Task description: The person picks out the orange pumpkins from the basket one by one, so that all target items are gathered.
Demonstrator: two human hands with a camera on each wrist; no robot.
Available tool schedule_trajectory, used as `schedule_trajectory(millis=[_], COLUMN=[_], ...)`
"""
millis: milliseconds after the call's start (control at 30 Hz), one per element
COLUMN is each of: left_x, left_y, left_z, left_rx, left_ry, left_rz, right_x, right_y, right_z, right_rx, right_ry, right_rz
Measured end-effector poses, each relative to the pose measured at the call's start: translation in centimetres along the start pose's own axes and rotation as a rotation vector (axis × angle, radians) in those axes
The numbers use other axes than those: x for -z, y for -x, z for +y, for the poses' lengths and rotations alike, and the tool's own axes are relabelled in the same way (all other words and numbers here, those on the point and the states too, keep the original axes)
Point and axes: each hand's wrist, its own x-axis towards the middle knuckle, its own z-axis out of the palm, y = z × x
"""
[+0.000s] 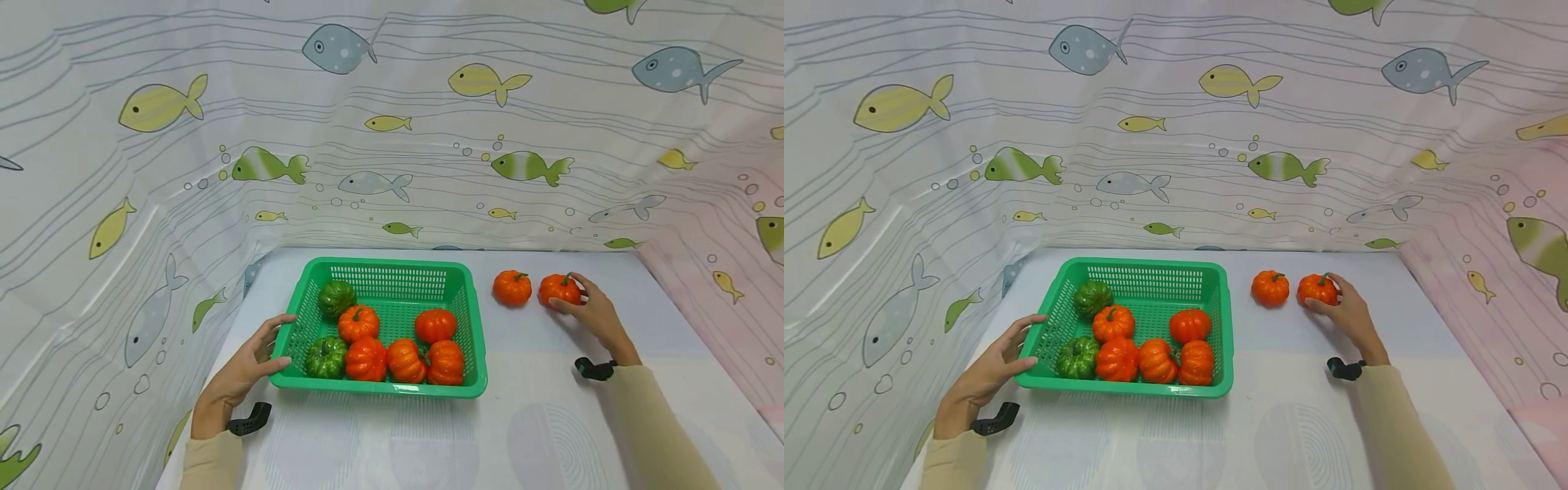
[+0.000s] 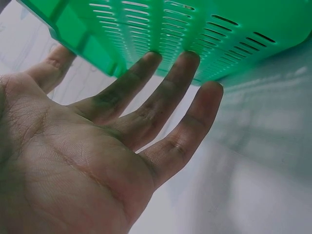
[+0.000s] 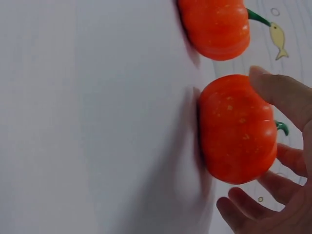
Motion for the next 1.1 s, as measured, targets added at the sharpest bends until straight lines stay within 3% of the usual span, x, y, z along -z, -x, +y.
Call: schedule_trajectory(millis=[233,367,700,1100], left_x=[0.0,0.1,0.0,0.1], left_y=[0.1,0.1,0.0,-0.2], left_z=[-0.1,0.0,0.0,0.0], left_rx=[0.007,0.013,0.017,-0.051], left_ry=[-0.003,-0.005,-0.01,0.002], left_rz=[0.002,0.001,0.008,-0.035], right_x=[0.9,1.2,0.3,-2.9], right_y=[0.5,0.9,1.0,0.4], right_z=[-2.5,-4.4,-9.3,-15.4], right_rx=[0.094,0.148,0.335,0.498], right_ry=[0.076,0.063,0.08,0.062], right_rz=[0.13,0.152,0.125,0.004])
